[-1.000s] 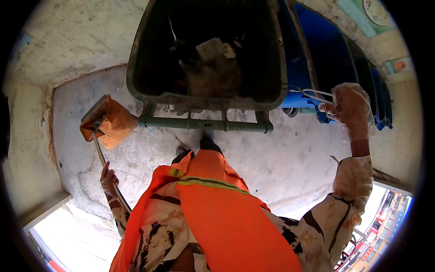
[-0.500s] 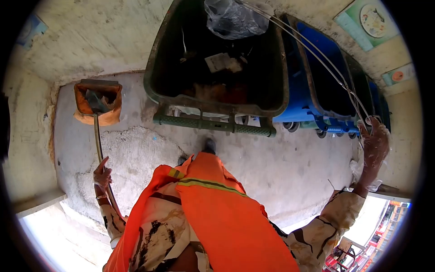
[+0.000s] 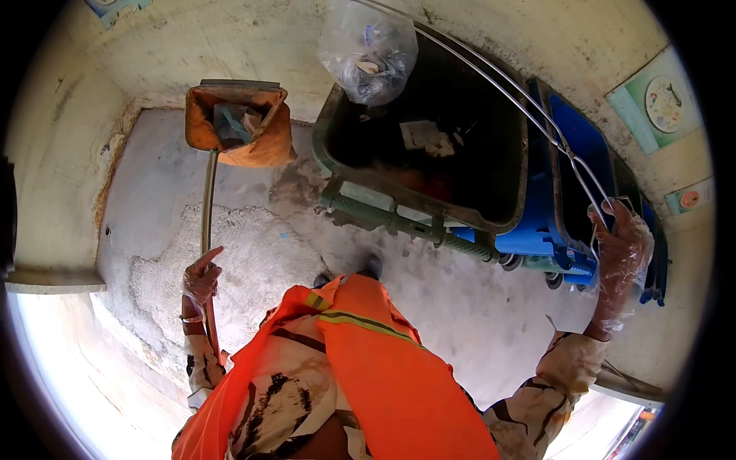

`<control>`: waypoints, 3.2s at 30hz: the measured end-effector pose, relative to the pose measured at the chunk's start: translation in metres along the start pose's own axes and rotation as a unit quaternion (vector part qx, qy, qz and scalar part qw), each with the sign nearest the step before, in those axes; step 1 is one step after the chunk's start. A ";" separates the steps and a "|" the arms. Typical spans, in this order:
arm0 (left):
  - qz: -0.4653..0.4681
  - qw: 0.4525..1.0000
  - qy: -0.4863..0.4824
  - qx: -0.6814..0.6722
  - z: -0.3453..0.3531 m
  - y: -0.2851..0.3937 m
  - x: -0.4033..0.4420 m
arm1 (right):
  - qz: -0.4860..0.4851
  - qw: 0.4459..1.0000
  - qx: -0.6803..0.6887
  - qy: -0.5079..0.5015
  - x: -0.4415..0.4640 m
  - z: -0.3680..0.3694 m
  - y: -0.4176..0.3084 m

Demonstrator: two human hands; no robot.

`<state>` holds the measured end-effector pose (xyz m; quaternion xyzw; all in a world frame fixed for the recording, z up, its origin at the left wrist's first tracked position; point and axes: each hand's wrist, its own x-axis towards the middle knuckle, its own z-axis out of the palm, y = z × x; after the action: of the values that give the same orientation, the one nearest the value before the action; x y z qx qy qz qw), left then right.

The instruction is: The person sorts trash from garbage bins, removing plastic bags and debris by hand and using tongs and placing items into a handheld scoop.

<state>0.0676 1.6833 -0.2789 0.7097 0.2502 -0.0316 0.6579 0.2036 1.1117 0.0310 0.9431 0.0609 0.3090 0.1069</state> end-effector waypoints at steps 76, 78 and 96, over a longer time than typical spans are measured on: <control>0.027 0.992 -0.017 0.123 0.009 -0.004 -0.019 | -0.371 0.676 0.557 -0.308 0.168 0.223 -0.382; -0.101 0.994 -0.028 0.034 0.010 -0.008 -0.021 | -0.212 0.374 0.798 -0.422 0.173 0.231 -0.367; -0.095 0.992 -0.067 0.048 0.006 -0.011 -0.016 | -0.170 0.971 0.119 -0.122 0.151 -0.010 -0.055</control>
<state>0.0509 1.6725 -0.2839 0.7100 0.2702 -0.1532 0.6320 0.3159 1.1942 0.1118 0.9553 0.2432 0.1596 0.0520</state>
